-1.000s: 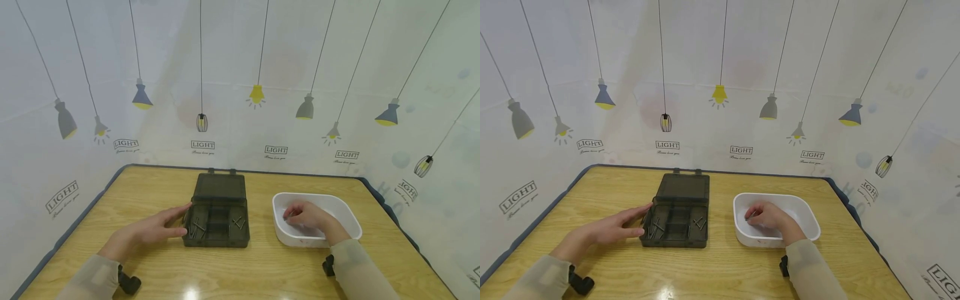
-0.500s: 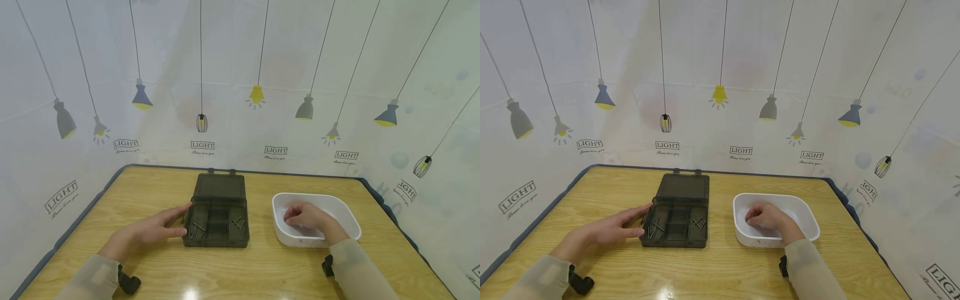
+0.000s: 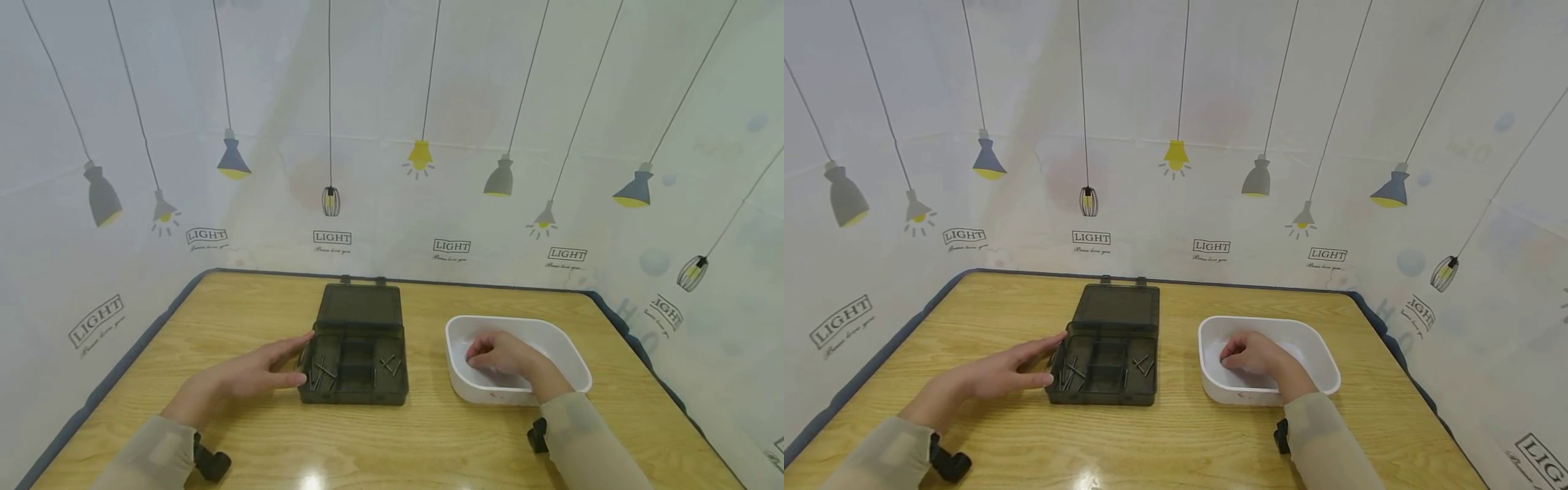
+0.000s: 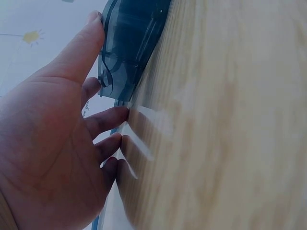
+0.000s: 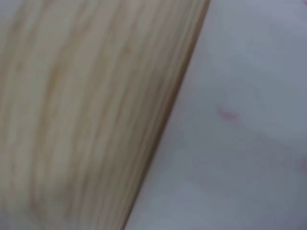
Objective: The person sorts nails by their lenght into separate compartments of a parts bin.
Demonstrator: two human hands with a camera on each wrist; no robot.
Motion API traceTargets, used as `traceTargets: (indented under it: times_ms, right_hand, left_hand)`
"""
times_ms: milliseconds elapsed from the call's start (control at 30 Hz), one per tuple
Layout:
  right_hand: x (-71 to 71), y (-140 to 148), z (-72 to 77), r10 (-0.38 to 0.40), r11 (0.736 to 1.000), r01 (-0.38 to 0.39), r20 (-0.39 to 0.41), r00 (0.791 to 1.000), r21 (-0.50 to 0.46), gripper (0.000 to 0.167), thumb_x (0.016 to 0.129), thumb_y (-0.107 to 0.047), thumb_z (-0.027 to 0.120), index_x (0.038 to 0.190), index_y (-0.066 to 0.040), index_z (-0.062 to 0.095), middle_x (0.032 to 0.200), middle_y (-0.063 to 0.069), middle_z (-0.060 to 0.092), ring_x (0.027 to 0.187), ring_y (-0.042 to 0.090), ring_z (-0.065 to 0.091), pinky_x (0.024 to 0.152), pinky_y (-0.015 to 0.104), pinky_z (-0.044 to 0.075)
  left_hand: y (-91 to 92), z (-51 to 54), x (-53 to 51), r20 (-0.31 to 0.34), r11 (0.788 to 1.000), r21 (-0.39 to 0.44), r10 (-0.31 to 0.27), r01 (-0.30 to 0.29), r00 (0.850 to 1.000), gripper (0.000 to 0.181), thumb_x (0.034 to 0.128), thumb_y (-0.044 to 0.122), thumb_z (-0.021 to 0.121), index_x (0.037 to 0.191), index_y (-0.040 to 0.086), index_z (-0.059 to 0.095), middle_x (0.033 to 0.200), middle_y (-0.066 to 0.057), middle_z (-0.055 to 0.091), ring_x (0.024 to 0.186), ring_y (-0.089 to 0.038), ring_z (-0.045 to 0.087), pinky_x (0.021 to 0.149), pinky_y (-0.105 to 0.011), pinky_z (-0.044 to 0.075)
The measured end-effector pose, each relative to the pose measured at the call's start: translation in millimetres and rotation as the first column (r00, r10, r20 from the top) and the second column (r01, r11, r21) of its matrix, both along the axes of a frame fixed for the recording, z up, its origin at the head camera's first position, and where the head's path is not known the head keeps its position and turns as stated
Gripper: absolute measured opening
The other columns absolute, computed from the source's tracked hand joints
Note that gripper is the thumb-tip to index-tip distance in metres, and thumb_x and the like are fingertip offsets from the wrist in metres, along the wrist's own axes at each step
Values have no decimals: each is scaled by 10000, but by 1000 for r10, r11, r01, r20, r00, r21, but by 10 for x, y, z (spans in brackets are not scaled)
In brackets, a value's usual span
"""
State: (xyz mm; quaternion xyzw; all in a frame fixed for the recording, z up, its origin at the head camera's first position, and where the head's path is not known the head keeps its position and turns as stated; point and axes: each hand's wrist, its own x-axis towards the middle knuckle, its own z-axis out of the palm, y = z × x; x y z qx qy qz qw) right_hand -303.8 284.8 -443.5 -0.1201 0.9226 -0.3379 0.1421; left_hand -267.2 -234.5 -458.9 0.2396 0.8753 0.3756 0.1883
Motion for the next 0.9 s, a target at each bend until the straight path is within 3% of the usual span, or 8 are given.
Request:
traceTargets:
  times_ms: [267, 533, 900]
  right_hand:
    - [-16, 22, -13, -4, 1000, 4, -18, 1000, 10, 77, 988, -145, 797, 1023, -78, 778, 966, 10, 740, 870, 170, 586, 776, 304, 483]
    - [-36, 43, -22, -42, 999, 42, 11, 999, 34, 100, 998, -205, 809, 1038, -117, 785, 988, -3, 736, 901, 182, 587, 786, 306, 476]
    - [-33, 66, -7, -71, 997, 69, 39, 997, 35, 130, 1001, -247, 809, 1063, -134, 785, 1023, -10, 738, 946, 188, 610, 801, 310, 503]
  left_hand:
    - [3, 5, -6, 2, 1000, 0, 5, -5, 1000, 893, 1083, 496, 678, 1784, 276, 170, 1837, -183, 193, 1697, -473, 155, 1354, -712, 159]
    - [12, 22, 16, -16, 1000, 5, -8, 8, 1000, 887, 1090, 474, 674, 1784, 242, 172, 1826, -211, 210, 1685, -495, 176, 1342, -728, 176]
    - [-15, -22, 2, -3, 1000, -4, 17, -17, 1000, 901, 1078, 510, 678, 1784, 277, 168, 1840, -169, 189, 1701, -461, 148, 1358, -704, 150]
